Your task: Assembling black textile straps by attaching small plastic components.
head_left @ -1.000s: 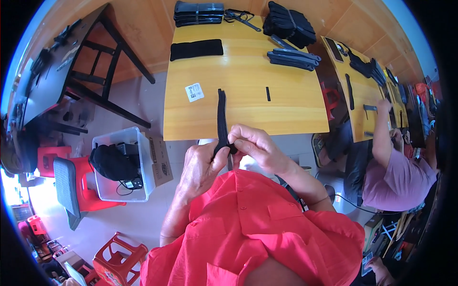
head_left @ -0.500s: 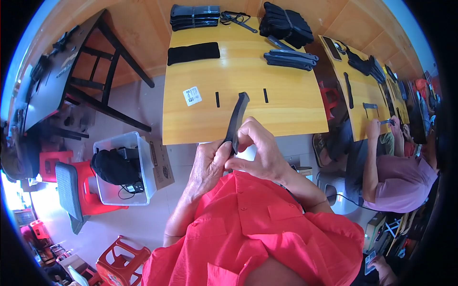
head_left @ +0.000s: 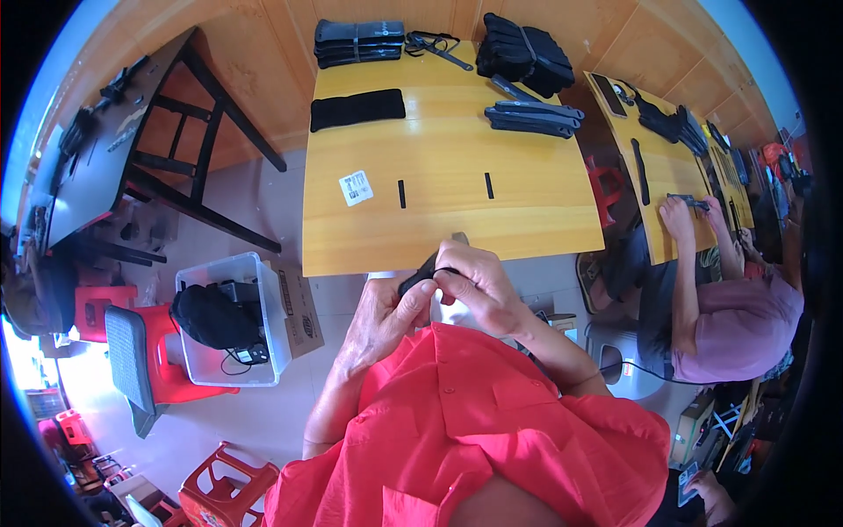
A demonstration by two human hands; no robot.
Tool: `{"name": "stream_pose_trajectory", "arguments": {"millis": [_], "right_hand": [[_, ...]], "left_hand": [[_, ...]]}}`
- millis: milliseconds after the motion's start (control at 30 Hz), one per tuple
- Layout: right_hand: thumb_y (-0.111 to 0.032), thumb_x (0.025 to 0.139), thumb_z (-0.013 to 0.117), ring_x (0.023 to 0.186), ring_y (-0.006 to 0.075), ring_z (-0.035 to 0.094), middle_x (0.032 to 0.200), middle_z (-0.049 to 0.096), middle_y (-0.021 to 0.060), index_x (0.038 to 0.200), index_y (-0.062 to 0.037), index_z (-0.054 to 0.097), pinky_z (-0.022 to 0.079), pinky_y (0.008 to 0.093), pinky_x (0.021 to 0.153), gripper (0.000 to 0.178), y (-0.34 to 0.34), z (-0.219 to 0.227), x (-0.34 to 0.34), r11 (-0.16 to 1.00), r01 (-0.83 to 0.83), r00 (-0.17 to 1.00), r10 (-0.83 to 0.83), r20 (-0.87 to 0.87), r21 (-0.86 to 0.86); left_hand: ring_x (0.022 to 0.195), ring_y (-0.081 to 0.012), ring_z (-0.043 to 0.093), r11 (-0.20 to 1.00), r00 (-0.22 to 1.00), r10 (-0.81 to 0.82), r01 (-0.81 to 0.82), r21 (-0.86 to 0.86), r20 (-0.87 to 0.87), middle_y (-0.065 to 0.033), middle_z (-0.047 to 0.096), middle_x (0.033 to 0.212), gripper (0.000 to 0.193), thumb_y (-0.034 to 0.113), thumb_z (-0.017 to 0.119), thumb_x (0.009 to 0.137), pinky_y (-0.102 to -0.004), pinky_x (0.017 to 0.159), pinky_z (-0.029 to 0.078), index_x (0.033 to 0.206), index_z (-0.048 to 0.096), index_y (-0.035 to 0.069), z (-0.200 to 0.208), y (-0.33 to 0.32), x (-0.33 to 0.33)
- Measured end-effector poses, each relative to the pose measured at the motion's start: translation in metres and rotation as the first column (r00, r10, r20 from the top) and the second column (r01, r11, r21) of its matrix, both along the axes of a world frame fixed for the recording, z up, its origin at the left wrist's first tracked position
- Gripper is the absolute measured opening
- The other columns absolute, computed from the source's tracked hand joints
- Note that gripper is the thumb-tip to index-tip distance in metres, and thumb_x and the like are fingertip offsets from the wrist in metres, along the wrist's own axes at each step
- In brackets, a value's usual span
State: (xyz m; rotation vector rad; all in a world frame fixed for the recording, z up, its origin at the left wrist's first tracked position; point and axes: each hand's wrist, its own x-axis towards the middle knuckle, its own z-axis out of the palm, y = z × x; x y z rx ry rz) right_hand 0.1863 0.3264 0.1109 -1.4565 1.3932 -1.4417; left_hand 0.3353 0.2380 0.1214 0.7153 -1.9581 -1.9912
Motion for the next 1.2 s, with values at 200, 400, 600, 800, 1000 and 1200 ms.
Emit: {"name": "stream_pose_trajectory", "arguments": {"millis": [200,400,600,800,1000,1200], "right_hand": [[-0.024,0.089,0.049,0.047,0.0088,0.049,0.053,0.046,0.0003,0.073,-0.0046,0.053,0.039,0.0205,0.046,0.025,0.005,-0.003,-0.011,0.961,0.081,0.871,-0.196,0.450,0.263],[-0.026,0.084,0.055,0.038,0.0070,0.041,0.049,0.042,-0.0022,0.057,-0.0116,0.043,0.032,0.0214,0.037,0.034,0.016,-0.036,-0.115,0.786,0.549,0.703,-0.618,0.351,0.285],[-0.022,0.084,0.057,0.036,0.0085,0.037,0.046,0.038,-0.0014,0.057,-0.0126,0.042,0.028,0.0235,0.035,0.033,0.043,-0.038,-0.190,0.677,0.689,0.534,-0.715,0.451,0.260],[-0.022,0.081,0.057,0.035,0.0089,0.031,0.047,0.031,-0.0048,0.057,-0.0159,0.035,0.029,0.0252,0.037,0.033,0.125,-0.040,-0.289,0.292,0.932,0.185,-0.893,0.411,0.215],[-0.020,0.082,0.056,0.036,0.0085,0.036,0.047,0.036,-0.0027,0.064,-0.0068,0.050,0.033,0.0230,0.038,0.023,0.084,0.010,-0.207,0.541,0.835,0.451,-0.777,0.438,0.099],[-0.017,0.087,0.053,0.044,0.0040,0.042,0.056,0.041,-0.0026,0.065,-0.0044,0.049,0.033,0.0180,0.044,0.025,0.080,0.044,-0.161,0.731,0.682,0.722,-0.679,-0.130,-0.030]], "left_hand": [[0.043,-0.0085,0.043,0.997,0.999,0.041,-0.043,0.071,0.034,-0.0024,0.048,0.050,0.041,0.026,0.042,0.091,-0.0227,0.041,0.034,0.058,0.050,0.002,0.003,-0.003,0.005],[0.036,-0.0084,0.033,0.932,0.968,0.251,-0.234,0.279,-0.028,-0.0010,0.037,0.043,0.041,0.023,0.038,0.088,-0.0231,0.036,0.025,0.050,0.040,0.006,-0.022,-0.030,0.040],[0.035,-0.0077,0.029,0.839,0.951,0.304,-0.299,0.454,0.065,0.0022,0.032,0.043,0.041,0.028,0.043,0.087,-0.0233,0.035,0.023,0.051,0.036,0.010,-0.023,-0.025,0.072],[0.035,-0.0062,0.023,0.783,0.875,0.452,-0.295,0.548,-0.175,0.0024,0.028,0.046,0.046,0.036,0.042,0.092,-0.0220,0.033,0.019,0.054,0.032,0.012,-0.021,-0.058,0.159],[0.044,-0.0072,0.028,0.762,0.862,0.462,-0.266,0.590,-0.209,0.0036,0.029,0.053,0.043,0.037,0.038,0.096,-0.0225,0.041,0.022,0.062,0.037,0.011,-0.047,-0.055,0.100],[0.050,-0.0055,0.027,0.647,0.826,0.563,-0.411,0.642,-0.039,0.0052,0.031,0.058,0.039,0.038,0.038,0.096,-0.0204,0.045,0.022,0.090,0.053,0.002,-0.095,-0.059,0.060]]}}
